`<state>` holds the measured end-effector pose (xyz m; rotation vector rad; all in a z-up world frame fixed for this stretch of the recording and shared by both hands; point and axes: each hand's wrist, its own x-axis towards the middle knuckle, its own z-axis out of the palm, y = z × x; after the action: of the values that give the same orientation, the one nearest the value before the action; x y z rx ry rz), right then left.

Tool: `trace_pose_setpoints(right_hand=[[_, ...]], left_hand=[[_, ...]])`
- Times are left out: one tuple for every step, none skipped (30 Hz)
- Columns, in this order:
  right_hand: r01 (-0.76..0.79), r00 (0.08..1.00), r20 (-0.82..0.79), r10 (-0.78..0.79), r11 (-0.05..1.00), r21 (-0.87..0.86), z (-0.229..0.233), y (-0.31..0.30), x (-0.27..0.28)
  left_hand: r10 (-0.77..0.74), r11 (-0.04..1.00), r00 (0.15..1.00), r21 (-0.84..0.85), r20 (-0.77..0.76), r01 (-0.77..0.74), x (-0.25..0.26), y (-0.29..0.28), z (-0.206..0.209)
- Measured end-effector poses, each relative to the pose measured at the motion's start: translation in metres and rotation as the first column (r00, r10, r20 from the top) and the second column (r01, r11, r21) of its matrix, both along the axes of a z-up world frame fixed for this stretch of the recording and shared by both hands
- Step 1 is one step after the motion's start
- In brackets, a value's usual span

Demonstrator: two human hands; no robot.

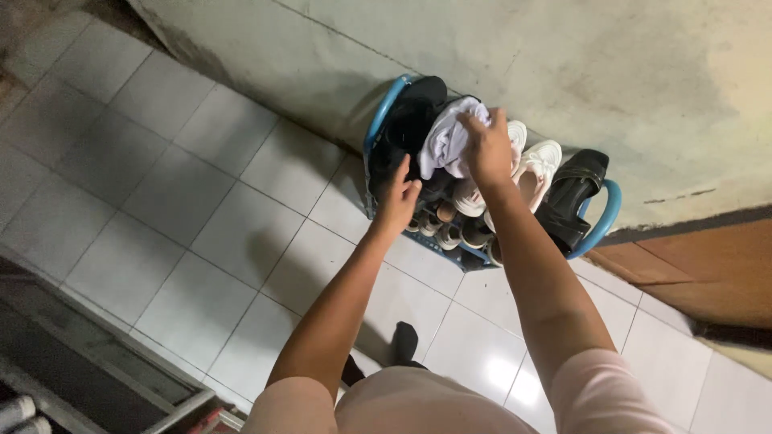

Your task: Cleaning and wiping multiple pairs of shoes on a shoe rack with a cloth.

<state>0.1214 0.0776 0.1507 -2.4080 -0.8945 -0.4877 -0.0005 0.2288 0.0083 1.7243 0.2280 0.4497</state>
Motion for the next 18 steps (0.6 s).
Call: trace_pose_setpoints(right_hand=[[-0.015,1.000,0.001,0.015,1.000,-0.002,0.014,0.007,-0.006],[-0.103,0.994,-0.021,0.106,0.987,0.122,0.029,0.013,-0.012],[-0.188,0.979,-0.037,0.202,0.951,0.246,0.043,0.022,-0.022],[-0.205,0.975,-0.038,0.221,0.947,0.246,0.040,0.031,-0.031],[-0.358,0.889,-0.144,0.435,0.855,0.375,0.037,0.040,-0.041],[-0.465,0.744,-0.216,0.632,0.722,0.512,0.034,0.049,-0.053],[-0.488,0.727,-0.209,0.654,0.707,0.512,0.029,0.059,-0.064],[-0.220,0.481,-0.494,0.724,0.645,0.732,0.023,0.069,-0.077],[0.116,0.109,-0.628,0.770,0.618,0.778,0.018,0.080,-0.092],[0.090,0.084,-0.625,0.776,0.619,0.780,0.000,0.087,-0.095],[0.159,0.028,-0.549,0.836,0.538,0.828,-0.019,0.095,-0.097],[0.234,-0.025,-0.465,0.885,0.457,0.858,-0.038,0.105,-0.100],[0.203,-0.068,-0.464,0.883,0.468,0.860,-0.022,0.114,-0.117],[0.315,-0.065,-0.485,0.872,0.479,0.819,-0.007,0.122,-0.137],[0.421,-0.081,-0.510,0.857,0.493,0.761,0.005,0.131,-0.163],[0.387,-0.142,-0.510,0.848,0.522,0.760,-0.015,0.137,-0.171],[0.312,-0.237,-0.467,0.852,0.522,0.794,-0.035,0.147,-0.181],[0.241,-0.333,-0.424,0.843,0.510,0.826,-0.056,0.158,-0.192]], left_hand=[[0.015,1.000,1.000,-0.002,0.001,-0.015,-0.006,0.001,0.034],[-0.007,0.960,0.998,-0.280,-0.064,-0.011,-0.013,0.002,0.069],[-0.040,0.844,0.992,-0.536,-0.121,-0.032,-0.023,0.005,0.103],[-0.021,0.843,0.992,-0.536,-0.123,-0.049,-0.027,0.010,0.106],[-0.064,0.664,0.997,-0.748,-0.050,0.005,-0.031,0.014,0.110],[-0.083,0.434,0.996,-0.898,0.037,0.070,-0.036,0.018,0.113],[-0.055,0.440,0.998,-0.896,0.042,0.062,-0.039,0.028,0.108],[0.035,0.352,0.991,-0.929,0.132,0.111,-0.043,0.039,0.103],[0.140,0.269,0.967,-0.948,0.213,0.170,-0.050,0.051,0.098],[0.173,0.279,0.960,-0.946,0.218,0.164,-0.061,0.057,0.100],[0.278,0.373,0.946,-0.926,0.168,0.055,-0.071,0.064,0.102],[0.386,0.446,0.914,-0.892,0.125,-0.067,-0.082,0.071,0.104],[0.433,0.444,0.892,-0.892,0.132,-0.083,-0.093,0.069,0.107],[0.488,0.559,0.849,-0.819,0.201,-0.127,-0.106,0.067,0.109],[0.546,0.651,0.797,-0.730,0.260,-0.208,-0.126,0.065,0.109],[0.601,0.634,0.757,-0.730,0.257,-0.255,-0.133,0.060,0.102],[0.637,0.627,0.743,-0.699,0.206,-0.344,-0.141,0.059,0.094],[0.674,0.611,0.723,-0.665,0.152,-0.430,-0.148,0.061,0.085]])
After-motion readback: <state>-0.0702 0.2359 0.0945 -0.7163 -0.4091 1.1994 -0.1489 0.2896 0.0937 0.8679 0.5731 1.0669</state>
